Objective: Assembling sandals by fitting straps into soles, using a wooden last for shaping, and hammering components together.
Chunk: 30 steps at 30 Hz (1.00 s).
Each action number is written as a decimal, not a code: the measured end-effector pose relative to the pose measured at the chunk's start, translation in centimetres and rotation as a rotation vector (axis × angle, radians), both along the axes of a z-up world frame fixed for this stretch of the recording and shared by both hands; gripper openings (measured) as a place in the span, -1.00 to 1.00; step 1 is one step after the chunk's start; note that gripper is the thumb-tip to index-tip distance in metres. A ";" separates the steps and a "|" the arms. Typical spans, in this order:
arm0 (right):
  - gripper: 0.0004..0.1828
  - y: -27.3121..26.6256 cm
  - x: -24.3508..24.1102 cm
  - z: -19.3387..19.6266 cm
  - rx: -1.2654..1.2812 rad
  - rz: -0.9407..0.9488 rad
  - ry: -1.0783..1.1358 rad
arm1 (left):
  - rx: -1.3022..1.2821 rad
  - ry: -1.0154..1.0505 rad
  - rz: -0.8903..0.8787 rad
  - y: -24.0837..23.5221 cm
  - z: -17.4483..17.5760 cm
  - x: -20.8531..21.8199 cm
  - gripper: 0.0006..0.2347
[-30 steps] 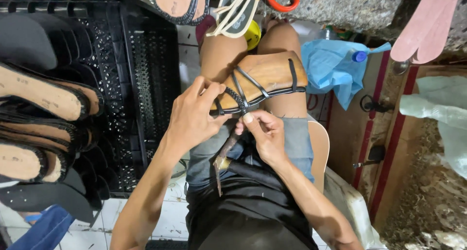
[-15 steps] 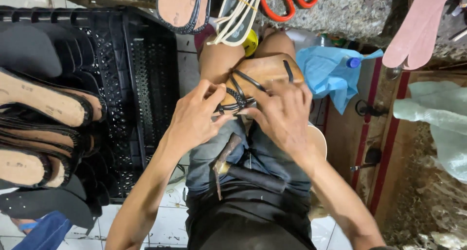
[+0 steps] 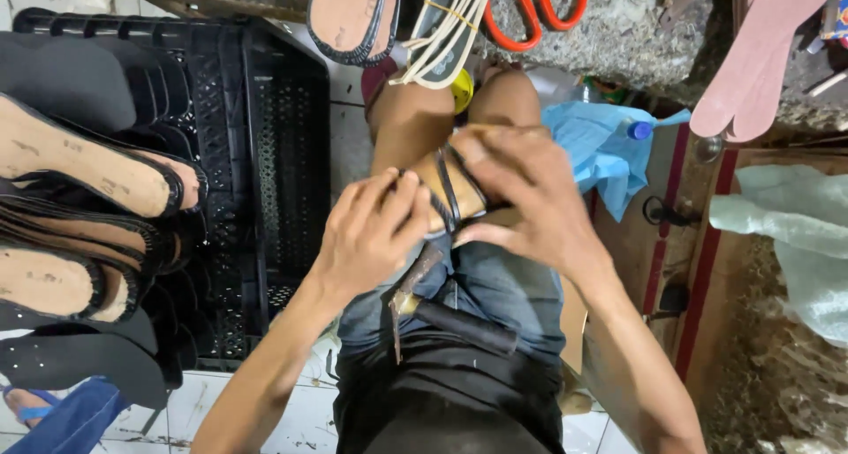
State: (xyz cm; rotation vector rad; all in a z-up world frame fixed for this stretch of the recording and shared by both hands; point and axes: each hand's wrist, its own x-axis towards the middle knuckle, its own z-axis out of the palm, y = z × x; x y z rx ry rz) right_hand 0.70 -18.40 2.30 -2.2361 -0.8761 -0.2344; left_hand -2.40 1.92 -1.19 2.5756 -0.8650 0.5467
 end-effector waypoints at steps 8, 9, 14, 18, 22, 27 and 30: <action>-0.81 -4.9 -4.4 -4.1 0.330 -0.272 0.694 | -0.521 -0.021 -0.082 -0.1 4.3 -1.5 -0.76; -0.81 -4.1 -5.3 -4.2 0.331 -0.275 0.689 | -0.522 -0.025 -0.087 -0.4 4.2 -2.0 -0.76; -0.79 -1.5 -10.3 -7.8 0.667 -0.355 0.726 | -0.909 1.195 0.207 -4.8 4.7 -2.8 -0.26; -0.83 2.1 -9.2 -0.9 0.050 -0.276 0.624 | -0.486 0.852 0.119 -3.3 4.7 0.6 -0.28; -0.62 3.9 -12.8 -3.0 -0.329 0.021 0.682 | 0.252 0.199 0.074 -4.2 0.2 2.2 -0.52; -0.60 2.0 -10.6 -0.5 -0.249 -0.046 0.803 | 0.411 -0.033 0.048 -4.5 -1.9 3.7 -0.62; -0.68 0.6 -9.0 4.5 0.137 -0.258 0.827 | 0.453 0.057 -0.027 -4.5 -2.0 4.1 -0.47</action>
